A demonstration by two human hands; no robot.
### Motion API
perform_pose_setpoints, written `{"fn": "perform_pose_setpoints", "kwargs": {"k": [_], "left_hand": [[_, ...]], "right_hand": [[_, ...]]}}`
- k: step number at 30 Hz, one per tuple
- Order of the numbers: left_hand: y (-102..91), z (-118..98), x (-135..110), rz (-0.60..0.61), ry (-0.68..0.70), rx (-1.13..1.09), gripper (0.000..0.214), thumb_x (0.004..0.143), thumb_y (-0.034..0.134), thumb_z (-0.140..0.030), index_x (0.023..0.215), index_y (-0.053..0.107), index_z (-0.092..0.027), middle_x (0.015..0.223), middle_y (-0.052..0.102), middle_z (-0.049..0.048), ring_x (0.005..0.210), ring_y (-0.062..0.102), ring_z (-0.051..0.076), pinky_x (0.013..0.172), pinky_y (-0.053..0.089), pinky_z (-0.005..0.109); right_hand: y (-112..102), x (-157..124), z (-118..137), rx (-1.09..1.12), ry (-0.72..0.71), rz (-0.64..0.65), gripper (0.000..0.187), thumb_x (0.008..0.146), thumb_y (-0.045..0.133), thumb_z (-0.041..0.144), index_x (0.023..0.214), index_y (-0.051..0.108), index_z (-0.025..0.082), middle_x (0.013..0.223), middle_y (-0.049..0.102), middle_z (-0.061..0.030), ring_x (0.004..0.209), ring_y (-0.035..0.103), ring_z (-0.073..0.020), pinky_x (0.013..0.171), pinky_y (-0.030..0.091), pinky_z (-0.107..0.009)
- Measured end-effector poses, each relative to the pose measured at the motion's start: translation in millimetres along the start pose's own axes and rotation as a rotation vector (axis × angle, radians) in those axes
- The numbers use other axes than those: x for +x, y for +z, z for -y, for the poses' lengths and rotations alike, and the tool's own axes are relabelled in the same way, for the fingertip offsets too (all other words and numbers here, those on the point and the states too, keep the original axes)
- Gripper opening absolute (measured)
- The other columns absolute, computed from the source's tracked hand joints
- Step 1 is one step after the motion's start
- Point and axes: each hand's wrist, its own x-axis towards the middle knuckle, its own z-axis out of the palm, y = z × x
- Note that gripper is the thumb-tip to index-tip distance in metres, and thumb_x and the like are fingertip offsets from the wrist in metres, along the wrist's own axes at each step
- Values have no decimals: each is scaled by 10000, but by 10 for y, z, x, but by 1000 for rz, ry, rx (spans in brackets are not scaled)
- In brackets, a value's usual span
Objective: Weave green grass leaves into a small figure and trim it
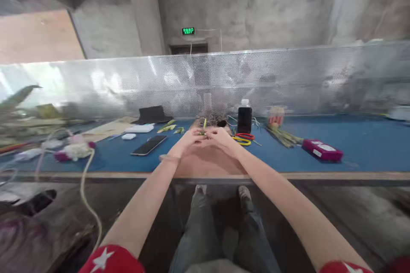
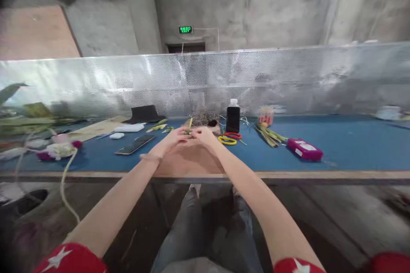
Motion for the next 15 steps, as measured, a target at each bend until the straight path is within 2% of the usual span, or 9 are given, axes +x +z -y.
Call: {"fn": "perform_pose_setpoints", "kwargs": {"k": [8,15], "left_hand": [[-19,14,19,-41,-33,31,401,601,654,-316,961,562,-164,969,630,97,883,578,183,725,405,285],[-25,13,15,-84,-65,13,382,605,643,-324,941,558,-165,896,651,89,845,588,180,683,399,269]], "right_hand": [[-36,-14,51,18,-28,31,334,727,469,375,659,641,96,600,584,-9,607,476,-122,548,343,-205],[-46,-20,106,16,19,41,281,737,370,192,639,613,92,621,594,-19,596,483,-114,529,346,-191]]}}
